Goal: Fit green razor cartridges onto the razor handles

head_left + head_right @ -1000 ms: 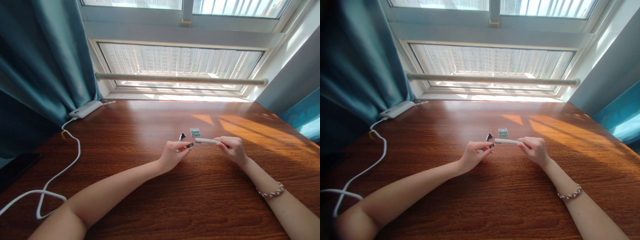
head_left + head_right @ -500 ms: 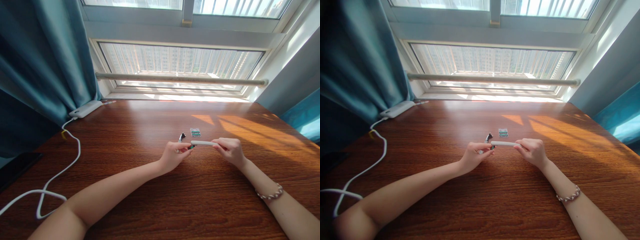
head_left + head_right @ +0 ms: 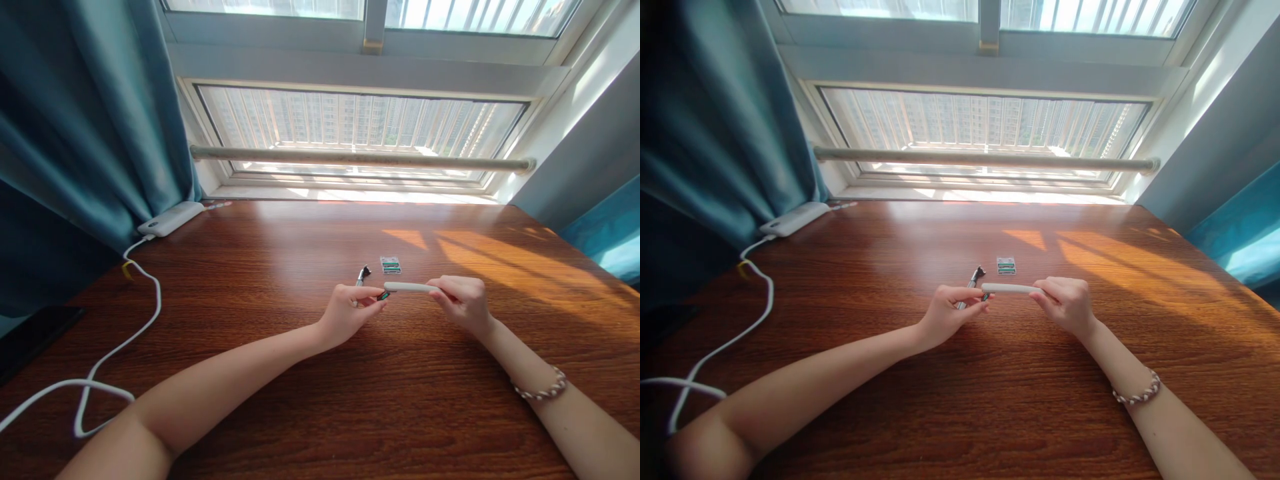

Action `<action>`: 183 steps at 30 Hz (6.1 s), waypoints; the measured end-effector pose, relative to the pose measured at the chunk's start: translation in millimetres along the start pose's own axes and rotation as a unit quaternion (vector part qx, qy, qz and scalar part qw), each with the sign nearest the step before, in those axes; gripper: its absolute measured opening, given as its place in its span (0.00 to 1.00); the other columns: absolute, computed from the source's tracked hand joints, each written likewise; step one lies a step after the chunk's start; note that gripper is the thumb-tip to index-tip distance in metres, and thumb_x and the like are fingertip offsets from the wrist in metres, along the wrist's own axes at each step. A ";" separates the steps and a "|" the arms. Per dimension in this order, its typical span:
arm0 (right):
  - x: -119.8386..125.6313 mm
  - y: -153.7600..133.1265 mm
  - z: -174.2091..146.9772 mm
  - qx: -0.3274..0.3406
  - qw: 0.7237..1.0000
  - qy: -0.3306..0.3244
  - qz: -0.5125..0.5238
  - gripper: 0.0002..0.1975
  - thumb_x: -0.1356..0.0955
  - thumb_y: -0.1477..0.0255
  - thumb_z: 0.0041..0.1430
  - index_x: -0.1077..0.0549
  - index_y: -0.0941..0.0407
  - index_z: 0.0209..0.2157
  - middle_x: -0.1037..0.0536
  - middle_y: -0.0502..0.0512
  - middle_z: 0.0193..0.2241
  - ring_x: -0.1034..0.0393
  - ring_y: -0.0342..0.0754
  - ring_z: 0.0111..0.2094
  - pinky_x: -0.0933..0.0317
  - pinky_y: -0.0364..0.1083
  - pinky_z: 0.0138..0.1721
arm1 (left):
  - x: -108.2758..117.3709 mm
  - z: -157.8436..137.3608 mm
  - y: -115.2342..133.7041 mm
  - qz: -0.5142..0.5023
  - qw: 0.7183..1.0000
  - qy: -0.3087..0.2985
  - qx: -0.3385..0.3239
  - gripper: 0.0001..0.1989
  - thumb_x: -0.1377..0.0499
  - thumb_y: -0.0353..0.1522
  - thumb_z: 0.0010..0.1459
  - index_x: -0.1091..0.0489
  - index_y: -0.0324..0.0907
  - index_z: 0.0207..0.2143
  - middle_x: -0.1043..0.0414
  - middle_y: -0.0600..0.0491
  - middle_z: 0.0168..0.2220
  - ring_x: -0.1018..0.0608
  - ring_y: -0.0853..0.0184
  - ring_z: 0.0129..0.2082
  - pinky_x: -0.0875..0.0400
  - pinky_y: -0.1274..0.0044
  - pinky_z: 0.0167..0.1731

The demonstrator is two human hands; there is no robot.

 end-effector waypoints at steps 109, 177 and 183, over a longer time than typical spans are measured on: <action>-4.8 2.0 5.1 -0.066 0.997 -0.016 -0.043 0.19 0.40 0.61 0.57 0.29 0.57 0.20 0.34 0.48 0.13 0.41 0.39 0.17 0.53 0.40 0.23 | 11.5 9.8 -14.9 -0.080 0.992 0.086 0.041 0.11 0.38 0.36 0.44 0.25 0.41 0.31 0.27 0.49 0.33 0.27 0.65 0.35 0.34 0.74 0.37; 0.8 -5.2 2.9 -0.075 0.994 0.030 -0.079 0.15 0.36 0.61 0.54 0.28 0.56 0.21 0.31 0.48 0.15 0.38 0.40 0.19 0.53 0.41 0.24 | 12.0 10.7 -20.9 -0.073 0.989 0.085 0.095 0.14 0.39 0.38 0.44 0.27 0.38 0.32 0.27 0.51 0.28 0.29 0.70 0.26 0.38 0.78 0.29; -0.8 -7.8 4.0 -0.052 0.996 0.019 -0.066 0.16 0.37 0.61 0.54 0.28 0.56 0.21 0.31 0.48 0.14 0.38 0.40 0.19 0.53 0.41 0.24 | 12.9 10.5 -18.7 -0.063 0.990 0.085 0.092 0.14 0.40 0.38 0.45 0.27 0.38 0.32 0.27 0.51 0.27 0.30 0.70 0.26 0.39 0.77 0.29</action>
Point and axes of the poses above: each hand's wrist, its own z-axis towards the middle knuckle, its own x-axis out of the back of the hand, y = z × x, the point moved 5 cm from there along z, towards the middle knuckle
